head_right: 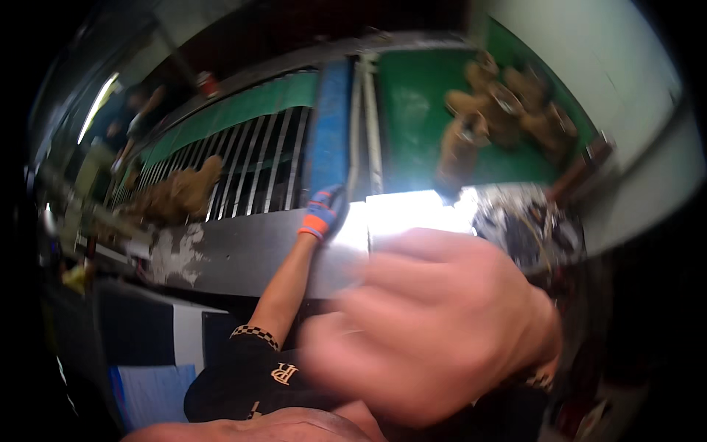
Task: The person cleans tan boots using an air nozzle, spraying the exterior and interior before placing them on a moving conveyor belt.
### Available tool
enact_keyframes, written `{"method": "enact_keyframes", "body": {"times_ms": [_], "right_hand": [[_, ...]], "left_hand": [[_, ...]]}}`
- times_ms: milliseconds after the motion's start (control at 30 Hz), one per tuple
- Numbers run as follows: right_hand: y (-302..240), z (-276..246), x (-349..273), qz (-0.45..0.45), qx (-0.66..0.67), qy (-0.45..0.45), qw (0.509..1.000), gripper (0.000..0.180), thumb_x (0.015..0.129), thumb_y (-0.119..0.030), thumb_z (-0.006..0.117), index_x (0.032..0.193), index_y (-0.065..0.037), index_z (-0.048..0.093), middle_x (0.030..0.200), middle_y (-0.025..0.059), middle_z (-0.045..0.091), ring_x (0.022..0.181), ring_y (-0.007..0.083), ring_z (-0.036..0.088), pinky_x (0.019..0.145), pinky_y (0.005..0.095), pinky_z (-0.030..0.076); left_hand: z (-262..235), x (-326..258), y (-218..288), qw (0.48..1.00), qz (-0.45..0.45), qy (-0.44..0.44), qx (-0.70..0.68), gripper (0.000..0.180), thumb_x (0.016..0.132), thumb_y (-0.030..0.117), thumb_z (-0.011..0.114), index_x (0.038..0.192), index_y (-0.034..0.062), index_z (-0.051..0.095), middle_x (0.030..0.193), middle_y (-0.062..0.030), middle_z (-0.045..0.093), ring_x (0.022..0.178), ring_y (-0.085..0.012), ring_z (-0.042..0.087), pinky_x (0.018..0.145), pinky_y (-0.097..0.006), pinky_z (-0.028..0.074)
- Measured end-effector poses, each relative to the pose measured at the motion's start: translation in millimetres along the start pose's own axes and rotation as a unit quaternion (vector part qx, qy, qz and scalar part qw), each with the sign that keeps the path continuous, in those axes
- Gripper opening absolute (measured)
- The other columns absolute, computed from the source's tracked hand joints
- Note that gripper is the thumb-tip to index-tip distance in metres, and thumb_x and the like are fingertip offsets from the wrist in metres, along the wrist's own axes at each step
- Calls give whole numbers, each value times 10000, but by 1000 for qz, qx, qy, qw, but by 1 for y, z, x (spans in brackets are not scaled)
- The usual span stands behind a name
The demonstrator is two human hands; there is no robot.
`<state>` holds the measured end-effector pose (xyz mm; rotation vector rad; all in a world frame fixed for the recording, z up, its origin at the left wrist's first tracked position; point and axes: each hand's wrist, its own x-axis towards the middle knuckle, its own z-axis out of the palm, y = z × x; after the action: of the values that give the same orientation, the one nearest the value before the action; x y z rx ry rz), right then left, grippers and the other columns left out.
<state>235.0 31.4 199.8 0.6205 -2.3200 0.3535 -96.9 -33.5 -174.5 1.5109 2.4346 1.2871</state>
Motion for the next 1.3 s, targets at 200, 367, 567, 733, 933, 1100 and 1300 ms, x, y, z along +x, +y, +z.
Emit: {"method": "enact_keyframes", "body": {"times_ms": [200, 367, 567, 733, 933, 1100, 1300], "right_hand": [[75, 188, -212, 434, -27, -92, 896, 447, 827, -112, 623, 1269, -63, 582, 1297, 205, 538, 1185, 369, 513, 1018, 440, 412], [46, 250, -229, 375, -144, -167, 901, 505, 874, -328, 599, 1329, -112, 566, 1440, 186, 440, 1349, 413, 349, 1122, 554, 243], [48, 243, -229, 383, -120, -172, 900, 508, 881, -347, 594, 1322, -96, 569, 1450, 204, 433, 1358, 415, 345, 1130, 558, 229], [43, 239, -238, 380, -112, -179, 900, 516, 876, -331, 607, 1330, -92, 559, 1457, 208, 427, 1365, 417, 341, 1135, 549, 228], [41, 231, -241, 476, 100, -76, 870, 684, 923, -446, 529, 1446, -27, 392, 1481, 184, 403, 1375, 363, 348, 1145, 505, 247], [46, 229, -176, 468, 691, 352, 425, 834, 968, -636, 334, 1509, -9, 247, 1468, 138, 410, 1319, 261, 432, 1145, 401, 285], [64, 213, -139, 418, 680, 333, 502, 989, 918, -712, 303, 1519, 54, 131, 1587, 162, 207, 1471, 278, 188, 1212, 402, 86]], "left_hand": [[-5, 20, 54, 995, 18, -70, 61, 381, 945, 326, 525, 1218, 81, 626, 1199, -163, 633, 1121, -324, 580, 991, -401, 445], [-3, 3, 30, 992, 15, -68, 106, 479, 939, 405, 520, 1296, 89, 572, 1268, -160, 602, 1166, -320, 557, 1038, -392, 409], [-15, 2, 51, 992, -28, -96, 83, 431, 942, 348, 521, 1291, 102, 583, 1284, -136, 587, 1164, -321, 555, 1024, -381, 426], [-13, -10, 46, 991, -22, -91, 98, 467, 942, 383, 527, 1314, 103, 566, 1279, -163, 583, 1201, -318, 534, 1064, -383, 391], [-3, -41, 110, 957, -103, -24, -269, 529, 908, 262, 665, 1366, 53, 498, 1274, -196, 576, 1259, -310, 510, 1039, -401, 425], [60, -67, 196, 988, 151, -12, -29, 662, 850, 488, 543, 1399, 127, 469, 1456, -194, 418, 1396, -374, 325, 1123, -580, 252], [74, 19, 166, 992, 76, 78, -68, 534, 883, 370, 535, 1364, 141, 528, 1459, -138, 452, 1390, -361, 336, 1155, -518, 215]]}}
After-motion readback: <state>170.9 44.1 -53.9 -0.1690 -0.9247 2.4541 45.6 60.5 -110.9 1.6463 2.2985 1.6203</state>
